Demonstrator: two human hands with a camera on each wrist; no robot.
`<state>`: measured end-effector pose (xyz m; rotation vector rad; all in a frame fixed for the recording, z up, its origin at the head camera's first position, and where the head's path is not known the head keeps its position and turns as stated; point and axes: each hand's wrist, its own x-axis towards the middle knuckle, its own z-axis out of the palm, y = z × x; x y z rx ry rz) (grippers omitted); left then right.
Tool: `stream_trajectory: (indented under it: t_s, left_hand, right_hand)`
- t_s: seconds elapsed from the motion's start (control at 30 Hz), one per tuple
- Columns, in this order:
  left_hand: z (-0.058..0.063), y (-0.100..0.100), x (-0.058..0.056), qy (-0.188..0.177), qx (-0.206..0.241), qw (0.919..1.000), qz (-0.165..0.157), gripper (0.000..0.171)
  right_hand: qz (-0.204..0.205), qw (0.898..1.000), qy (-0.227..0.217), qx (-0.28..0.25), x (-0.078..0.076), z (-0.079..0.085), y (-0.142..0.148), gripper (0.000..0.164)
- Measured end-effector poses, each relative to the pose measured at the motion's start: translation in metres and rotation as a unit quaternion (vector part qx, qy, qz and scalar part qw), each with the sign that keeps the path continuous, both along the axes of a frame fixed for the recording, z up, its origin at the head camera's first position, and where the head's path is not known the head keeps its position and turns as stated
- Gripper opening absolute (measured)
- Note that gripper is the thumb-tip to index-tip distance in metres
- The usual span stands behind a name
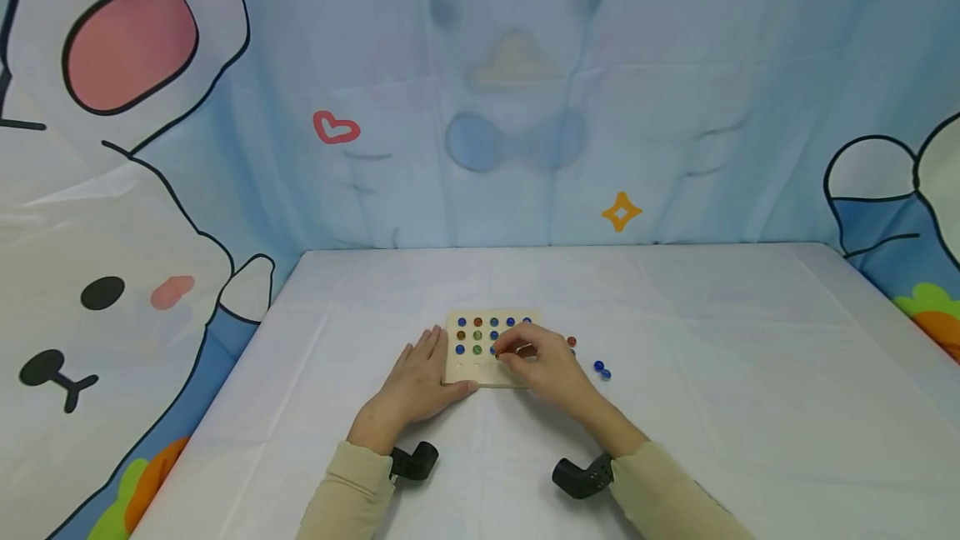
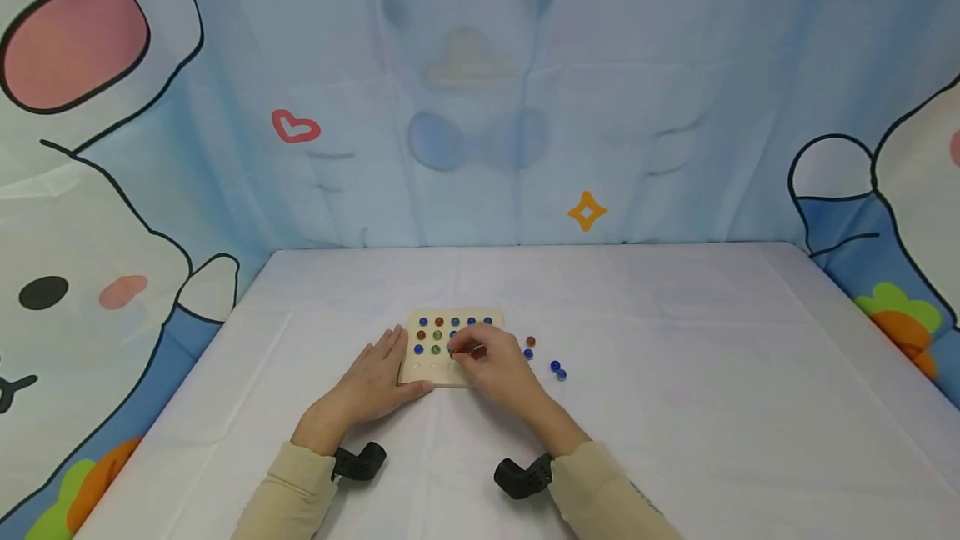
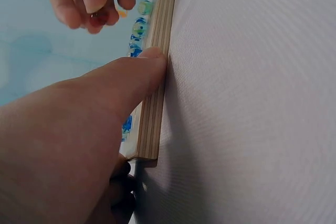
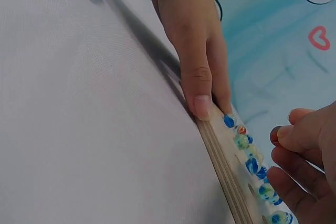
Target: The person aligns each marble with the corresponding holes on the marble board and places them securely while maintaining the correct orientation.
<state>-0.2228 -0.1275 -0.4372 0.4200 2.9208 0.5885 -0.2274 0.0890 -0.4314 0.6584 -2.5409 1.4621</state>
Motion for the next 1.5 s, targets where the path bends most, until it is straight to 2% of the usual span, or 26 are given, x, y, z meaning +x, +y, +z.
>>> stream_trajectory:
  t_s: [0.27, 0.5, 0.67, 1.17, 1.5]
  left_hand:
    - [0.002, 0.0, 0.001, 0.001, 0.001, 1.0, 0.0, 0.095]
    - [0.001, -0.001, -0.001, 0.005, 0.0, 1.0, -0.004, 0.096]
    - [0.0, -0.001, -0.001, 0.006, 0.0, 1.0, -0.004, 0.098]
    - [0.002, -0.001, -0.001, 0.013, 0.001, 0.9998, -0.013, 0.098]
    - [0.001, -0.001, -0.001, 0.015, -0.006, 0.9998, -0.013, 0.094]
  right_hand:
    - [0.014, 1.0, -0.007, -0.002, -0.004, -0.002, -0.016, 0.015]
    - [0.019, 1.0, -0.005, -0.006, -0.006, -0.01, -0.029, 0.014]
    - [0.025, 0.999, -0.02, -0.018, -0.006, -0.014, -0.036, 0.013]
    - [-0.012, 1.0, -0.016, -0.01, -0.005, -0.018, -0.053, 0.008]
    - [-0.014, 1.0, -0.001, -0.001, -0.004, -0.02, -0.057, 0.008]
